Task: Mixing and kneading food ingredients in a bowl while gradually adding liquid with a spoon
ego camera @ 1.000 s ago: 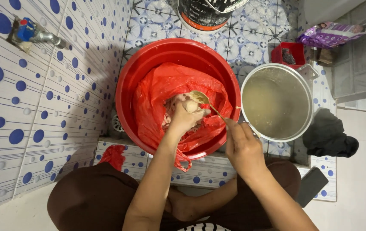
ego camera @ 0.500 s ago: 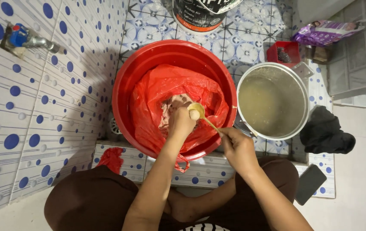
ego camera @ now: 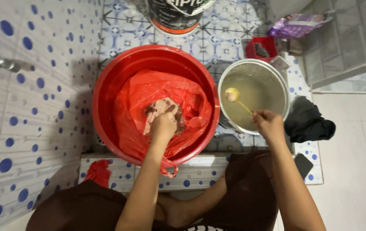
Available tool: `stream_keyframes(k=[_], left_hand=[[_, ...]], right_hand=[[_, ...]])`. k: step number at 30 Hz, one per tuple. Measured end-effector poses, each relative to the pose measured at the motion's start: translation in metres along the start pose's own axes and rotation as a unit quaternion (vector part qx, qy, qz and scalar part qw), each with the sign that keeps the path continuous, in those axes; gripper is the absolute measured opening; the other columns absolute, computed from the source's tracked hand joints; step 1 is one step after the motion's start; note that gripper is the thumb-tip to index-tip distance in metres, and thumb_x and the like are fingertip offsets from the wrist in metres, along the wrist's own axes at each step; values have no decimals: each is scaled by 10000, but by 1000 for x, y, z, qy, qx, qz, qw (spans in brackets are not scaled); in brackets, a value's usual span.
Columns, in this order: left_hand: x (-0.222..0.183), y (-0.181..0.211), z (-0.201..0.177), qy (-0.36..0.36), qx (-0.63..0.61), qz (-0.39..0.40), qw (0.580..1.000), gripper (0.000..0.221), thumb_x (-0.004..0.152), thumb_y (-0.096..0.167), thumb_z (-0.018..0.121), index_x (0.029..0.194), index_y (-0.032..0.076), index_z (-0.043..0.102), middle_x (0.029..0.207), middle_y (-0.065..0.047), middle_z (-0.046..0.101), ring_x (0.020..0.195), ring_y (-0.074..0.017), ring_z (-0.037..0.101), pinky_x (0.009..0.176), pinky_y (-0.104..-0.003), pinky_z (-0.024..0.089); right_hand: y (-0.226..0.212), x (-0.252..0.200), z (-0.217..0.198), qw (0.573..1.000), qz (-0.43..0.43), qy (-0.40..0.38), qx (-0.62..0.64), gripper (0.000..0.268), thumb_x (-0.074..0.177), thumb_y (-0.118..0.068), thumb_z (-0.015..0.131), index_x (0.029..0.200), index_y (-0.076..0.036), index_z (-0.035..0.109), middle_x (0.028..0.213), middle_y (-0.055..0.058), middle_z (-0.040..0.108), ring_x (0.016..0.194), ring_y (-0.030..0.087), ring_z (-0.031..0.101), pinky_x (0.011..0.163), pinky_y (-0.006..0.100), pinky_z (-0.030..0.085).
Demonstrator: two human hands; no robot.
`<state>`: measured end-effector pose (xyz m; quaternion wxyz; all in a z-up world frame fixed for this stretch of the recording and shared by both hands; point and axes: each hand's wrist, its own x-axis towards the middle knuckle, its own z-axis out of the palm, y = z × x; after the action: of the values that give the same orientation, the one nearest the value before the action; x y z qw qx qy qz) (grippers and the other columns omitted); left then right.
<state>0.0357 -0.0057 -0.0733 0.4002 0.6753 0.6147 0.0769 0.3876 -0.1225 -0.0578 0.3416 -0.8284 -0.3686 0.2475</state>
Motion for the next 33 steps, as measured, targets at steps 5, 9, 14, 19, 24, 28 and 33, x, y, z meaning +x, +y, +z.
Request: stream_keyframes(k=[5,9,14,19,24,28,33], left_hand=[[1,-11,11,-1,5,-22,1000,286,895,248,563,1051,147,781,978,-163,769,1075,-380,701,940,-489,579],[7,-28,25,5,-6,-51,999,234,870,290,613,1004,197,781,925,-114,772,1016,-368,719,875,-487,597],[18,-44,37,-2,-18,-71,997,231,878,304,601,1008,222,774,936,-111,768,1023,-373,715,876,-490,593],[14,-28,16,5,-54,-81,995,267,907,241,544,1031,154,764,994,-180,755,1075,-421,688,908,-510,578],[51,-66,37,11,-38,-48,998,279,845,393,740,1022,177,733,992,-144,757,1099,-356,699,918,-488,570],[49,-48,29,-74,41,-16,996,426,816,401,751,1110,101,675,1188,-200,729,1230,-376,648,1051,-522,502],[95,-80,84,-229,104,-120,960,749,919,129,664,1581,79,317,1617,-237,350,1500,-448,313,1151,-677,326]], right_hand=[[111,81,21,980,-43,25,-191,189,936,-138,679,1039,-63,820,796,147,749,792,356,738,692,413,551],[127,99,50,974,-46,15,-223,188,967,-35,653,1068,-1,808,910,226,767,881,412,753,771,466,591],[104,88,46,964,-41,20,-262,214,1007,-23,613,1153,11,766,960,250,743,900,391,753,769,462,595],[102,88,35,949,-24,-18,-315,227,970,14,627,1154,11,758,955,227,745,915,376,766,769,430,612],[90,71,15,961,-100,71,-247,215,983,-52,660,1137,27,786,975,280,758,986,477,714,879,539,551],[96,33,-4,970,-85,86,-212,302,1032,-182,622,1209,26,751,1027,304,736,1037,493,679,908,572,532],[114,-21,-9,964,-135,205,-99,115,1075,-75,722,1166,-62,790,873,164,735,989,360,719,868,444,539]])
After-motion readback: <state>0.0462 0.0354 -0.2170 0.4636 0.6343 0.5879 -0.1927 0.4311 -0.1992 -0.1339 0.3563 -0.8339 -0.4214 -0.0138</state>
